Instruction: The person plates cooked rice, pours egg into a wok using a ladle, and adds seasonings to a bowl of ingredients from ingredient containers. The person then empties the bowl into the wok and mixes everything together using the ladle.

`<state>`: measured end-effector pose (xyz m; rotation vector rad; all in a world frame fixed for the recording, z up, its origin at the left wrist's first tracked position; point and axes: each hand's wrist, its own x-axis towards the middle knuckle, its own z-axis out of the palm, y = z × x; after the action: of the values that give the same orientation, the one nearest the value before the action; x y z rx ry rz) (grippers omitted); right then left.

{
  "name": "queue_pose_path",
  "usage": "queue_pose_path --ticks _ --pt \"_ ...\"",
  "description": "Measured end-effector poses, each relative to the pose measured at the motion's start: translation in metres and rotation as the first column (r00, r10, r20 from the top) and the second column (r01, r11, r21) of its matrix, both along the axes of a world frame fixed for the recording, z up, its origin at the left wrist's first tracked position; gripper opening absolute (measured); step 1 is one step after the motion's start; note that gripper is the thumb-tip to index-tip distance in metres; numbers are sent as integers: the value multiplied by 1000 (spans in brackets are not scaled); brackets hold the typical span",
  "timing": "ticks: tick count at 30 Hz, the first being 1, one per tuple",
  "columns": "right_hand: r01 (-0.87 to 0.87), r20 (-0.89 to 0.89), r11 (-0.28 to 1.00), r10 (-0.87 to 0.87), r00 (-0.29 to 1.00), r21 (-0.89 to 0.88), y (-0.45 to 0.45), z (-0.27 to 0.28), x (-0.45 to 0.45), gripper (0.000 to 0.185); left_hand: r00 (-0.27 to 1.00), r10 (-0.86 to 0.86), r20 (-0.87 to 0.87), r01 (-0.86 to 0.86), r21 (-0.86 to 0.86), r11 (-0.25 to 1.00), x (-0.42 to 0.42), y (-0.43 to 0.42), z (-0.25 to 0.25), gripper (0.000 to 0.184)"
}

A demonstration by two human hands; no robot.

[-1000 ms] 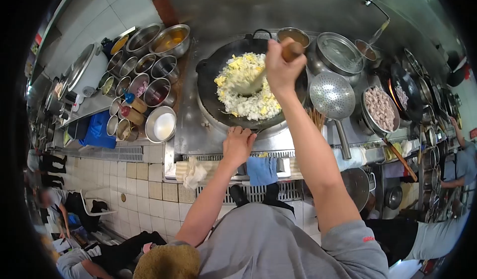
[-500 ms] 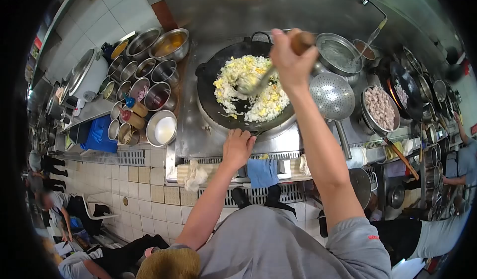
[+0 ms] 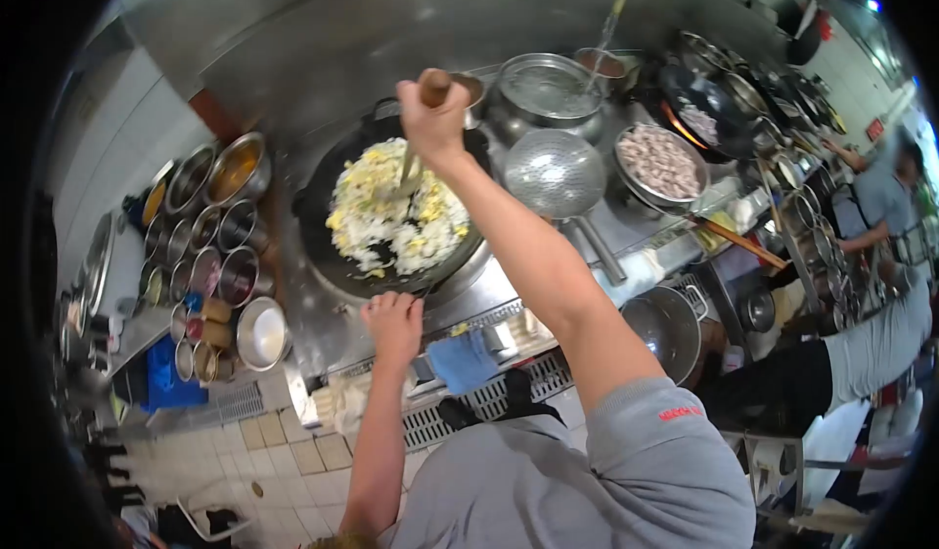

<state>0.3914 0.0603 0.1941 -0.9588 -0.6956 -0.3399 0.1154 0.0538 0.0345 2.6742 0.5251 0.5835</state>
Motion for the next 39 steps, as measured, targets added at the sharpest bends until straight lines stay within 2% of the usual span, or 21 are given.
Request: queue_pose_path --ticks 1,3,4,5,6,7,9,11,15,20,22,24,26,28,30,32,33,35,36,38,39 --pt "-67 -63 997 65 996 -41 -16 13 -5 34 999 -14 33 14 -7 1000 -1 2 0 17" --pt "-219 -200 972 197 960 -91 -45 70 -28 35 996 -87 24 90 -148 985 0 13 -9 18" --pt "-186 -257 978 157 953 -90 -61 84 -35 36 993 -118 27 121 -213 969 4 18 -12 19" --pt "-221 -288 974 197 937 -50 -73 82 -33 35 989 -109 95 129 -229 965 6 18 -12 26" --pt "-257 -326 966 239 915 -13 -82 74 -33 34 993 -91 71 105 -222 969 5 14 -8 28" --pt "-210 -355 978 201 913 13 -80 64 -32 32 996 -75 38 82 -214 973 1 7 3 31" --pt "-255 -511 963 261 819 84 -87 49 -13 30 998 -46 33 50 -129 990 -9 -9 18 39" --pt "-299 -636 950 288 716 93 -104 67 1 29 1000 -17 -13 15 -136 991 -42 -41 69 40" --pt "-244 -635 970 199 746 17 -109 97 -5 27 987 -97 131 105 -54 993 -61 -63 80 39" --pt "-76 -470 994 101 877 73 -47 66 -15 32 976 -27 218 36 -40 999 -14 -36 17 36" --pt "-104 -430 988 145 891 117 -56 82 -12 33 984 -82 155 79 26 997 -48 -61 18 38" --pt "-160 -413 974 214 885 162 -69 106 -4 30 971 -131 201 142 -44 989 -87 -89 9 40" --pt "-244 -421 957 287 860 155 -81 122 7 30 962 -132 241 143 -31 989 -80 -85 53 41" --pt "-153 -449 986 165 878 62 -73 118 -7 30 968 -110 227 129 -69 989 -58 -69 89 40" --pt "-58 -439 998 45 897 -16 -54 111 -28 30 970 -34 240 67 -130 989 -27 -47 78 38" --pt "-76 -416 997 78 906 22 -43 86 -30 29 972 -54 228 75 -84 994 -22 -52 27 37" --pt "-104 -409 993 120 904 63 -47 93 -31 29 972 -71 226 85 -57 995 -23 -55 13 36" --pt "-161 -382 978 201 902 135 -64 114 -28 30 988 -118 102 122 -27 992 -58 -78 5 35" --pt "-182 -393 974 222 892 136 -69 126 -24 30 969 -139 203 145 -17 989 -74 -88 6 34" --pt "-224 -432 966 258 864 128 -76 139 -17 31 959 -133 252 164 -105 981 -85 -98 42 36" --pt "-243 -418 963 270 868 118 -74 137 -9 31 956 -137 260 161 -75 984 -76 -90 63 36"
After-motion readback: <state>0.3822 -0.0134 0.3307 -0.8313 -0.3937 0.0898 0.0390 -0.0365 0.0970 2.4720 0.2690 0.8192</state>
